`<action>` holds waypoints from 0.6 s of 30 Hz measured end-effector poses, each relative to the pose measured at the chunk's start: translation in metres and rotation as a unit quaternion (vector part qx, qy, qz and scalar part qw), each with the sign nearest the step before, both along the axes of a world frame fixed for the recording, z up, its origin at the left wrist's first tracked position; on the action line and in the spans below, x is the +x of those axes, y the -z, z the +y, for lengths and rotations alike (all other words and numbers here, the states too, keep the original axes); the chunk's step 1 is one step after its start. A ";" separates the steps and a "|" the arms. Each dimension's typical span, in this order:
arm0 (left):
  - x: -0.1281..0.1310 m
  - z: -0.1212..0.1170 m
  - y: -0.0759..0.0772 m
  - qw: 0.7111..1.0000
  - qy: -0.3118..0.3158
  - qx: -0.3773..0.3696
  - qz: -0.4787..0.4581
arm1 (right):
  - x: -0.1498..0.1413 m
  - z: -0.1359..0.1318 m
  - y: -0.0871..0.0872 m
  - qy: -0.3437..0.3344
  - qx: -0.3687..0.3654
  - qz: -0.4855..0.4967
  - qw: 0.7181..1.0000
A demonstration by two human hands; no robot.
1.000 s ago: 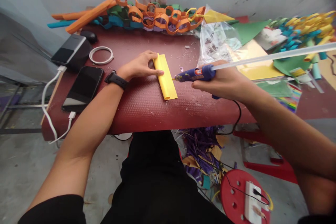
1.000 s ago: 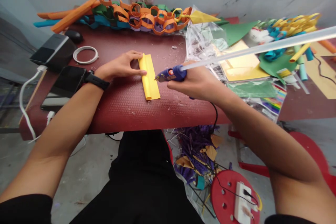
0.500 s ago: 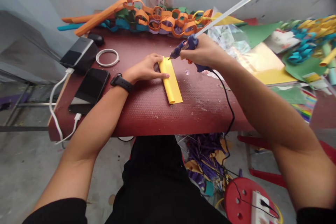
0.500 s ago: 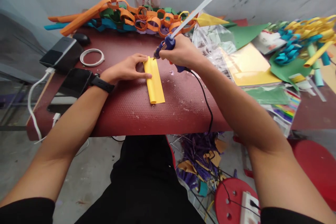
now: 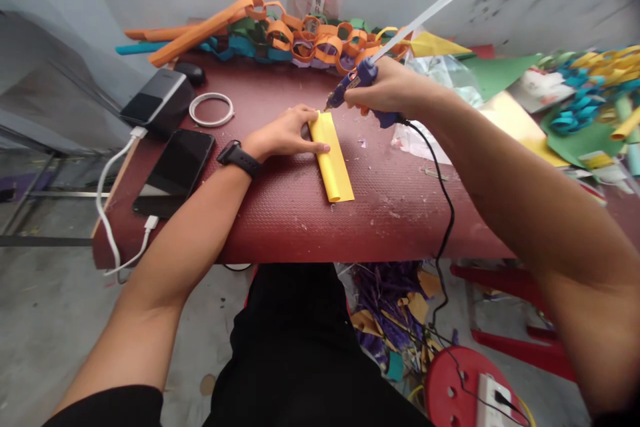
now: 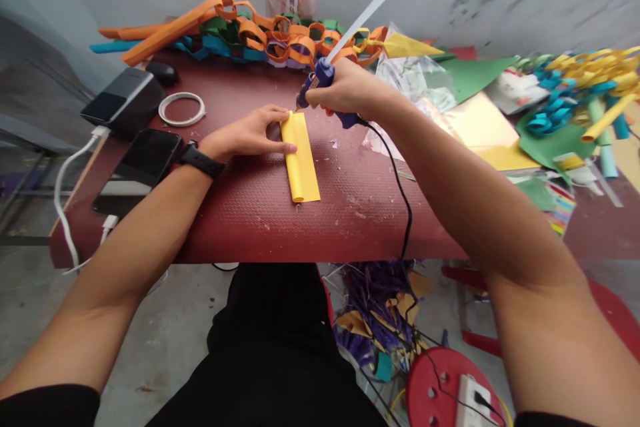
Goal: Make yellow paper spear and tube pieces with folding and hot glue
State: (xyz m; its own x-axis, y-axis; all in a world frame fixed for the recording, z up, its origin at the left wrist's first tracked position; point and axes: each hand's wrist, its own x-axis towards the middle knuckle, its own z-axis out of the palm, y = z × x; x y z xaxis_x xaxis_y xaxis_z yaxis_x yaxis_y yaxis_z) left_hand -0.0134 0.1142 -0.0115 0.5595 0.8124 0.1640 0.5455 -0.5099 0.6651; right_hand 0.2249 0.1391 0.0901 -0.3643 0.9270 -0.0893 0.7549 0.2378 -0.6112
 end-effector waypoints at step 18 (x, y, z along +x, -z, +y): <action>0.002 0.002 0.003 1.000 -0.014 -0.009 -0.007 | 0.001 0.003 0.009 0.016 -0.018 -0.026 0.999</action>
